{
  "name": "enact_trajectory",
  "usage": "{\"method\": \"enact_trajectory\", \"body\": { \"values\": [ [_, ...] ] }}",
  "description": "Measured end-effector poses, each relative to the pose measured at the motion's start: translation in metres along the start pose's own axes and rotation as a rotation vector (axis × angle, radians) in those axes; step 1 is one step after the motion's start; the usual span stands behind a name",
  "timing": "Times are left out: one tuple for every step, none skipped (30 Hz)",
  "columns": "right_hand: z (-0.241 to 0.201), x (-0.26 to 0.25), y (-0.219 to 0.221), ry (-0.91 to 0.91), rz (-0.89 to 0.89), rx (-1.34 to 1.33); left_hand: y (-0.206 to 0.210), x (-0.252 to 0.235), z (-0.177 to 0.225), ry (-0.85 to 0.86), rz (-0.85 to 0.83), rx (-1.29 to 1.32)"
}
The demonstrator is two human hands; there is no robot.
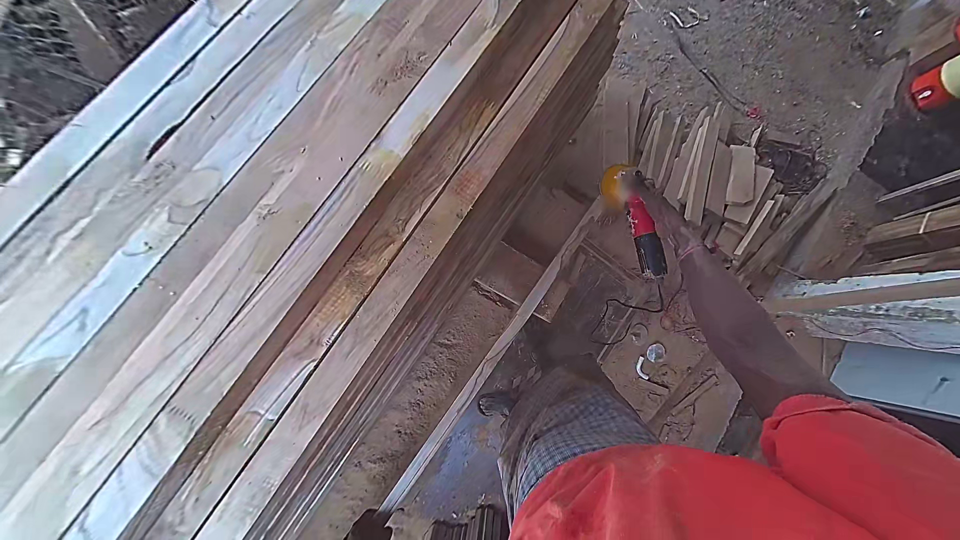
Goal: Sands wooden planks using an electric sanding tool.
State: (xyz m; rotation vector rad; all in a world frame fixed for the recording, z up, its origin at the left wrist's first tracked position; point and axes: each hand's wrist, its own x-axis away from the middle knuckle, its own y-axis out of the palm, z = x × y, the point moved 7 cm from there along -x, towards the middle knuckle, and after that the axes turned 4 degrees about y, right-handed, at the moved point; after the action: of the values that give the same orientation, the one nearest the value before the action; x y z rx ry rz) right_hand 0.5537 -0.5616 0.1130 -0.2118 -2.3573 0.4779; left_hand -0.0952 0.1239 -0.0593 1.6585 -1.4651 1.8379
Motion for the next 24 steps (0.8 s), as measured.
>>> {"method": "enact_trajectory", "body": {
  "values": [
    [-0.006, 0.025, 0.010, 0.008, -0.024, 0.042, -0.004, 0.003, 0.010, 0.000, 0.007, 0.017],
    [-0.012, 0.050, 0.023, 0.010, -0.067, 0.073, -0.010, 0.006, 0.026, 0.001, 0.017, 0.045],
    [-0.010, 0.067, 0.037, 0.021, -0.094, 0.094, -0.018, 0.010, 0.045, -0.006, 0.030, 0.069],
    [-0.002, 0.074, 0.051, 0.037, -0.133, 0.102, -0.027, 0.009, 0.070, 0.001, 0.050, 0.088],
    [0.010, 0.075, 0.064, 0.042, -0.178, 0.110, -0.038, 0.007, 0.099, 0.026, 0.071, 0.094],
    [0.025, 0.076, 0.075, 0.057, -0.213, 0.114, -0.050, 0.012, 0.134, 0.051, 0.066, 0.093],
    [0.038, 0.079, 0.087, 0.080, -0.253, 0.103, -0.064, 0.021, 0.168, 0.086, 0.069, 0.111],
    [0.049, 0.083, 0.100, 0.089, -0.288, 0.091, -0.077, 0.028, 0.198, 0.130, 0.092, 0.125],
    [0.058, 0.090, 0.113, 0.089, -0.302, 0.092, -0.089, 0.033, 0.225, 0.207, 0.147, 0.158],
    [0.066, 0.100, 0.124, 0.090, -0.306, 0.102, -0.097, 0.037, 0.246, 0.292, 0.227, 0.210],
    [0.071, 0.115, 0.135, 0.087, -0.301, 0.129, -0.103, 0.041, 0.258, 0.378, 0.319, 0.262],
    [0.074, 0.135, 0.144, 0.087, -0.280, 0.172, -0.105, 0.047, 0.263, 0.462, 0.409, 0.307],
    [0.075, 0.165, 0.153, 0.089, -0.264, 0.215, -0.105, 0.052, 0.260, 0.511, 0.479, 0.325],
    [0.075, 0.200, 0.165, 0.088, -0.257, 0.255, -0.101, 0.057, 0.248, 0.532, 0.533, 0.340],
    [0.082, 0.227, 0.181, 0.086, -0.266, 0.272, -0.092, 0.059, 0.224, 0.528, 0.578, 0.343],
    [0.093, 0.248, 0.201, 0.086, -0.304, 0.280, -0.080, 0.059, 0.193, 0.513, 0.624, 0.337],
    [0.106, 0.263, 0.221, 0.083, -0.339, 0.287, -0.065, 0.056, 0.156, 0.495, 0.664, 0.329],
    [0.118, 0.278, 0.240, 0.085, -0.374, 0.291, -0.049, 0.052, 0.117, 0.474, 0.693, 0.321],
    [0.131, 0.294, 0.255, 0.091, -0.399, 0.290, -0.032, 0.047, 0.076, 0.456, 0.727, 0.317],
    [0.146, 0.314, 0.267, 0.088, -0.412, 0.288, -0.012, 0.043, 0.031, 0.440, 0.758, 0.312],
    [0.164, 0.334, 0.278, 0.085, -0.411, 0.286, 0.011, 0.041, -0.015, 0.411, 0.777, 0.300],
    [0.176, 0.355, 0.288, 0.075, -0.421, 0.305, 0.031, 0.037, -0.063, 0.374, 0.795, 0.290],
    [0.187, 0.371, 0.304, 0.068, -0.443, 0.338, 0.052, 0.035, -0.111, 0.323, 0.790, 0.285],
    [0.200, 0.385, 0.324, 0.067, -0.470, 0.372, 0.073, 0.034, -0.161, 0.268, 0.757, 0.284]
  ]
}}
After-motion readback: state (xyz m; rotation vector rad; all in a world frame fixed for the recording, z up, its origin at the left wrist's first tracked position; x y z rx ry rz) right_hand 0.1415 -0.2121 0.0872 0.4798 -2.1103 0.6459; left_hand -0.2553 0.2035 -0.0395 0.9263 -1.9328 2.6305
